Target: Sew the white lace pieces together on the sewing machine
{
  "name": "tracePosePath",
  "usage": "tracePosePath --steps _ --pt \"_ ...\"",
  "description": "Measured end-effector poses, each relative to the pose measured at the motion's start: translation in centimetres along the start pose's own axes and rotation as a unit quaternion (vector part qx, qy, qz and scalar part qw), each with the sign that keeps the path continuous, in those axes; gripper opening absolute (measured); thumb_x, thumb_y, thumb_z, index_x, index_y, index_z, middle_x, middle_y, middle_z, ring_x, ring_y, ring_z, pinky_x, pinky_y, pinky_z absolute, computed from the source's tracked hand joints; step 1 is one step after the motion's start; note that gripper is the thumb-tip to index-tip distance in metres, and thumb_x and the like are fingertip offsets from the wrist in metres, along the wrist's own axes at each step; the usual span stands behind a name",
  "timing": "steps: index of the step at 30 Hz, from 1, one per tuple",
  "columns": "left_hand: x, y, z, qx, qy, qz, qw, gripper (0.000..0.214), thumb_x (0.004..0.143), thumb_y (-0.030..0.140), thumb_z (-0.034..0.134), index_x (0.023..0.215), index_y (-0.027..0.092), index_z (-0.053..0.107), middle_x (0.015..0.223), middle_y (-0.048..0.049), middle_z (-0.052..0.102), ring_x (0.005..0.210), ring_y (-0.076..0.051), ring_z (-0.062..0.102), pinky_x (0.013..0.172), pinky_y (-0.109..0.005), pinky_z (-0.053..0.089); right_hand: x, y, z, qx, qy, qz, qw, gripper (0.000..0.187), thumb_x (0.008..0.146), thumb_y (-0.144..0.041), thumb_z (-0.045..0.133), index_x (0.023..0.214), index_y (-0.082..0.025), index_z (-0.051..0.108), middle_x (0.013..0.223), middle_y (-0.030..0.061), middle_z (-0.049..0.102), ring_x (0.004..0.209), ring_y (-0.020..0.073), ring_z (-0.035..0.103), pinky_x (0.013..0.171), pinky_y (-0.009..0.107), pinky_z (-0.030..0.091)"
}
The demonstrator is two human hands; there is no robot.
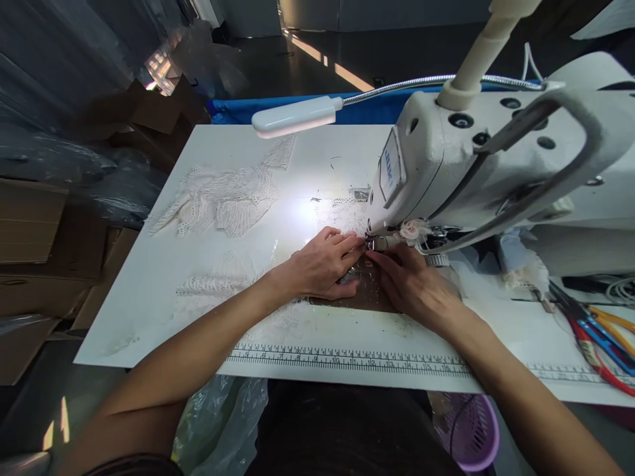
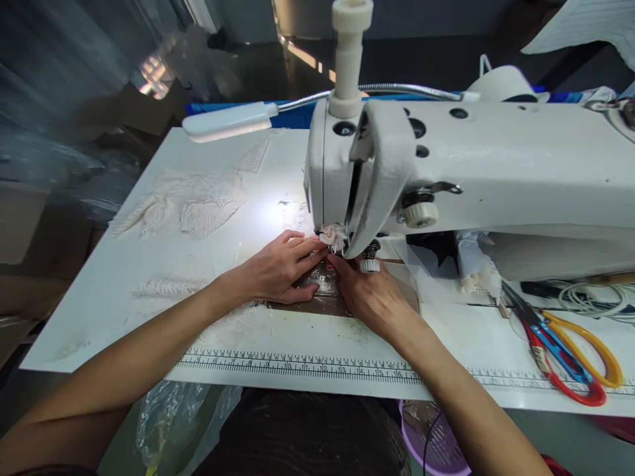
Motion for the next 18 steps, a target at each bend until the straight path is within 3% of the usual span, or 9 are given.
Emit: tracePosePath --steps 6,12,18 --pt "0.1 -0.2 0.1 0.007 -0.009 -0.009 1.0 0.054 0.093 0.044 0.043 0.129 0.004 0.05 0.128 -0.0201 0.052 0.11 -0.031 0.054 0.096 -0.047 0.041 -0.5 1.7 -1.5 0.083 0.017 0.04 0.996 0.034 0.096 -0.027 0.042 0.125 -0.021 0.059 0.115 0.0116 0.063 0.098 0.0254 0.064 0.082 0.039 0.055" --pt "0.1 -0.4 0.3 0.002 -0.011 -0.015 1.0 0.056 0.093 0.044 0.044 0.133 0.006 0.046 0.128 -0.0201 0.052 0.113 -0.031 0.052 0.098 -0.048 0.039 0.3 5.2 -2.3 0.169 0.033 0.116 0.978 0.037 0.099 -0.036 0.035 0.088 -0.019 0.065 0.088 0.0103 0.068 0.091 0.0281 0.065 0.077 0.041 0.054" --pt "0.0 -0.6 0.3 -0.013 0.0 -0.029 0.999 0.058 0.091 0.046 0.048 0.134 0.007 0.045 0.131 -0.0202 0.05 0.116 -0.032 0.05 0.101 -0.05 0.038 -0.3 4.4 -1.9 0.172 0.028 0.125 0.977 0.035 0.096 -0.046 0.043 0.104 -0.019 0.064 0.101 0.0119 0.066 0.095 0.0281 0.064 0.077 0.041 0.054"
Point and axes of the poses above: each hand's wrist, its own x-axis towards the middle knuckle, its own z-axis out of the palm, y = z × x, the point moved 8 cm from there along x, towards the middle knuckle
